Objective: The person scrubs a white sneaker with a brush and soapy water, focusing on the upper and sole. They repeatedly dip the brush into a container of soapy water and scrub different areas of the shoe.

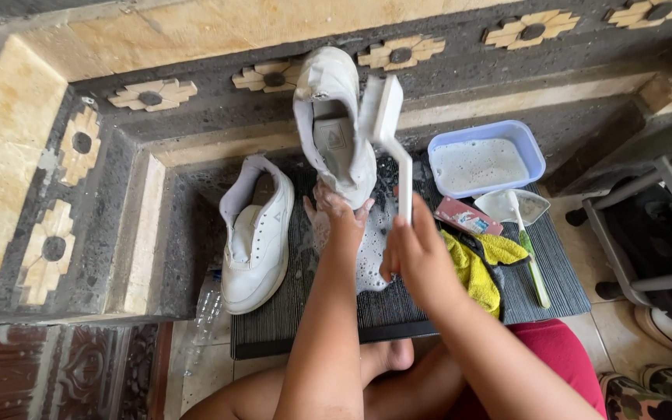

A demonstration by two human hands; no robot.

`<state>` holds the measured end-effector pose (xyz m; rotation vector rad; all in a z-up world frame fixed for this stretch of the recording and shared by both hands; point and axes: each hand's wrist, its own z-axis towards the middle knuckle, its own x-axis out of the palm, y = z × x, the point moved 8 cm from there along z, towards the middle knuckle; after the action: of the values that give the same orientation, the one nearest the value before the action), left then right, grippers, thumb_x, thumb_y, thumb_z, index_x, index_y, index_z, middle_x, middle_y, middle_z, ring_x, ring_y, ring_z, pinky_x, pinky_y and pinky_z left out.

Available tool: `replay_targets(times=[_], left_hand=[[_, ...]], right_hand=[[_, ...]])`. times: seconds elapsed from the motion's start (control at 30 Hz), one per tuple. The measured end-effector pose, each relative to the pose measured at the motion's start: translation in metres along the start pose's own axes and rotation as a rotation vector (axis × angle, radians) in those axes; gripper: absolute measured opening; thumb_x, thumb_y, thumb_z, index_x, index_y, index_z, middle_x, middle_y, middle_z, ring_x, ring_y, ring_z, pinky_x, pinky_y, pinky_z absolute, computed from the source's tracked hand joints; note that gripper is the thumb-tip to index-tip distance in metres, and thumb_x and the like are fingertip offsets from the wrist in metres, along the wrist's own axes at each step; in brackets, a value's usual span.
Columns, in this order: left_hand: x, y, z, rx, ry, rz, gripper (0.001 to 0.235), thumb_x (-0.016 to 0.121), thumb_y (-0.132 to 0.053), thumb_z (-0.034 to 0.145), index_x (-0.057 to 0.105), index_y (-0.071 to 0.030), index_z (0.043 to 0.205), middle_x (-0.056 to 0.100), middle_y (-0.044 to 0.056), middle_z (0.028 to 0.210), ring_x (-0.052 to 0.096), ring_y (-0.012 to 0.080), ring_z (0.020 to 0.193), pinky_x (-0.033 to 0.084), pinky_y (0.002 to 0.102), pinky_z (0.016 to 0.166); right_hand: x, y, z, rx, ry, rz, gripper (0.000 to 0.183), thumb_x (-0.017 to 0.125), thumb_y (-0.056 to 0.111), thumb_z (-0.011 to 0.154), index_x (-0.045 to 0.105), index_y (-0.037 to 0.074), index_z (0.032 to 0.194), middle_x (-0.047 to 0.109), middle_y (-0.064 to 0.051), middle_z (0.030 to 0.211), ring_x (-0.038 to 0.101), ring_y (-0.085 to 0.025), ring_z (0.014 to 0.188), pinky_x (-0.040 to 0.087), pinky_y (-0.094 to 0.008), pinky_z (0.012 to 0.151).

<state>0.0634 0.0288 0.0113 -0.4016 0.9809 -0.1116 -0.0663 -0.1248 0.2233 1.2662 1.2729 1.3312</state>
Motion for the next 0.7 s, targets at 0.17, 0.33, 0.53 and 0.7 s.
replay_targets(times=[0.17,0.33,0.53,0.7], left_hand=[[-0.006,-0.005,0.000,-0.018,0.318,0.204,0.123,0.053,-0.081,0.086,0.003,0.007,0.155,0.016,0.020,0.164,0.020,0.0332,0.151,0.005,0.056,0.124],[-0.013,-0.017,0.005,0.147,0.476,0.505,0.102,0.031,-0.071,0.097,0.018,0.012,0.153,0.012,0.029,0.164,0.017,0.0400,0.151,0.009,0.063,0.121],[-0.047,-0.021,-0.001,0.103,-0.044,-0.083,0.105,0.072,-0.058,0.083,0.024,0.012,0.146,0.042,0.028,0.141,0.044,0.0399,0.134,0.022,0.066,0.118],[-0.045,-0.019,0.001,0.074,-0.046,-0.004,0.112,0.074,-0.063,0.077,0.023,0.008,0.147,0.041,0.025,0.140,0.042,0.0371,0.137,0.022,0.063,0.120]], right_hand=[[-0.009,-0.023,0.009,0.058,0.017,-0.391,0.041,0.039,0.029,0.105,0.036,0.012,0.142,0.052,-0.004,0.053,0.053,-0.019,0.041,0.045,-0.037,0.045],[-0.008,-0.094,-0.042,0.337,-0.081,-0.414,0.037,0.044,0.025,0.102,0.038,0.015,0.137,0.054,-0.010,0.049,0.051,-0.024,0.033,0.042,-0.040,0.034],[-0.003,-0.016,0.015,0.060,-0.074,-0.236,0.039,0.036,0.015,0.109,0.044,-0.004,0.142,0.056,-0.005,0.058,0.056,-0.014,0.041,0.053,-0.026,0.039],[0.000,-0.036,-0.006,0.004,-0.055,-0.163,0.042,0.031,0.013,0.109,0.038,-0.009,0.145,0.052,-0.003,0.056,0.053,-0.013,0.038,0.051,-0.026,0.036]])
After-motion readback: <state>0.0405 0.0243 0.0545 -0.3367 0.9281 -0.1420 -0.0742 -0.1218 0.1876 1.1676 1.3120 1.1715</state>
